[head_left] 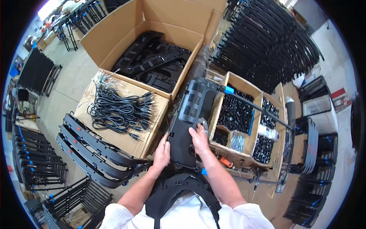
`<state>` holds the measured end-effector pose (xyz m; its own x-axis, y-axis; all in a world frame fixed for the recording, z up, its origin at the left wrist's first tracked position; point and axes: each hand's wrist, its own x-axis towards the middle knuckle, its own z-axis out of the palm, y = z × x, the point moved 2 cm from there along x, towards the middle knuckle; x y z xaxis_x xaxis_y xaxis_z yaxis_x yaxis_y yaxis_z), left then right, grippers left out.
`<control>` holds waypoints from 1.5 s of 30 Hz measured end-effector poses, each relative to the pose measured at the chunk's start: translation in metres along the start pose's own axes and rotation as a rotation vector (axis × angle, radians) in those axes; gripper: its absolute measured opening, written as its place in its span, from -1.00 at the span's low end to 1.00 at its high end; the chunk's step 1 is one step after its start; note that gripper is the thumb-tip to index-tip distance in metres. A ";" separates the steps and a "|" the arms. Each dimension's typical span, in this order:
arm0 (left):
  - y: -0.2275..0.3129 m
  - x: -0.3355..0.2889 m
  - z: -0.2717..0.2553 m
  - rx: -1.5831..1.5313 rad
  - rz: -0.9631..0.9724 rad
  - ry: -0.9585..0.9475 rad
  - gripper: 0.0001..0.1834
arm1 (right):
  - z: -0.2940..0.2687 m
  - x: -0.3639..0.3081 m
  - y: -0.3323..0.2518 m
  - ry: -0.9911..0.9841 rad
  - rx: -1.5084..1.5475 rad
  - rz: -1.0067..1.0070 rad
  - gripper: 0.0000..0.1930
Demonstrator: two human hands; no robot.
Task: The person is seen assembling equipment by attaching plastic panels to a metal frame using a power tool and screws.
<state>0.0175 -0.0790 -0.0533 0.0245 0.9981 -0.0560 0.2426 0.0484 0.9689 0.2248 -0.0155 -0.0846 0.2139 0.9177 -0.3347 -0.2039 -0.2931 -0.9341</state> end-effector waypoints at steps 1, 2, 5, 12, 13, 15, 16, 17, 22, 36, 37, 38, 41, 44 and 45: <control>0.008 -0.004 -0.017 0.019 -0.067 0.048 -0.49 | 0.004 -0.016 -0.032 -0.058 -0.141 0.217 -0.33; 0.012 0.001 -0.016 0.028 -0.023 0.174 -0.54 | -0.025 -0.018 -0.046 -0.104 -0.255 0.148 -0.31; 0.063 0.022 -0.007 0.255 0.116 0.235 -0.70 | -0.109 -0.042 -0.094 0.102 -0.371 -0.133 -0.48; 0.082 0.038 0.170 0.581 0.316 -0.945 -0.73 | -0.228 -0.168 -0.138 0.204 -0.055 0.071 -0.75; 0.054 0.034 0.195 0.694 0.347 -1.058 -0.73 | -0.232 -0.188 -0.134 0.220 -0.037 0.123 -0.77; 0.010 0.028 0.230 0.991 0.328 -1.271 -0.73 | -0.239 -0.224 -0.114 0.227 -0.027 0.170 -0.78; -0.014 0.033 0.239 1.159 0.290 -1.353 -0.72 | -0.239 -0.240 -0.106 0.199 -0.040 0.209 -0.79; -0.025 0.034 0.248 1.221 0.225 -1.344 -0.67 | -0.241 -0.258 -0.093 0.237 -0.016 0.213 -0.79; -0.063 0.022 0.261 1.357 0.101 -1.303 -0.35 | -0.246 -0.307 -0.014 0.355 0.107 0.422 -0.79; -0.102 0.040 0.280 1.241 0.098 -1.376 -0.65 | -0.275 -0.228 0.109 0.511 0.305 0.533 -0.75; -0.105 0.047 0.271 1.215 -0.002 -1.333 -0.65 | -0.265 -0.206 0.113 0.535 0.365 0.507 -0.72; -0.109 0.051 0.270 1.174 -0.090 -1.296 -0.63 | -0.262 -0.188 0.121 0.573 0.417 0.478 -0.69; -0.115 0.056 0.258 1.091 -0.196 -1.262 -0.52 | -0.253 -0.131 0.157 0.511 0.643 0.549 -0.52; -0.115 0.049 0.255 0.834 -0.590 -1.162 -0.59 | -0.250 -0.097 0.163 0.635 0.805 0.527 -0.63; -0.111 0.051 0.255 0.677 -0.735 -1.158 -0.66 | -0.248 -0.083 0.163 0.730 0.804 0.543 -0.70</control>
<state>0.2394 -0.0426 -0.2256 0.3464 0.1694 -0.9227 0.9146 0.1577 0.3723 0.4110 -0.2056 -0.2404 0.3514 0.2846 -0.8919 -0.9135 -0.1046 -0.3932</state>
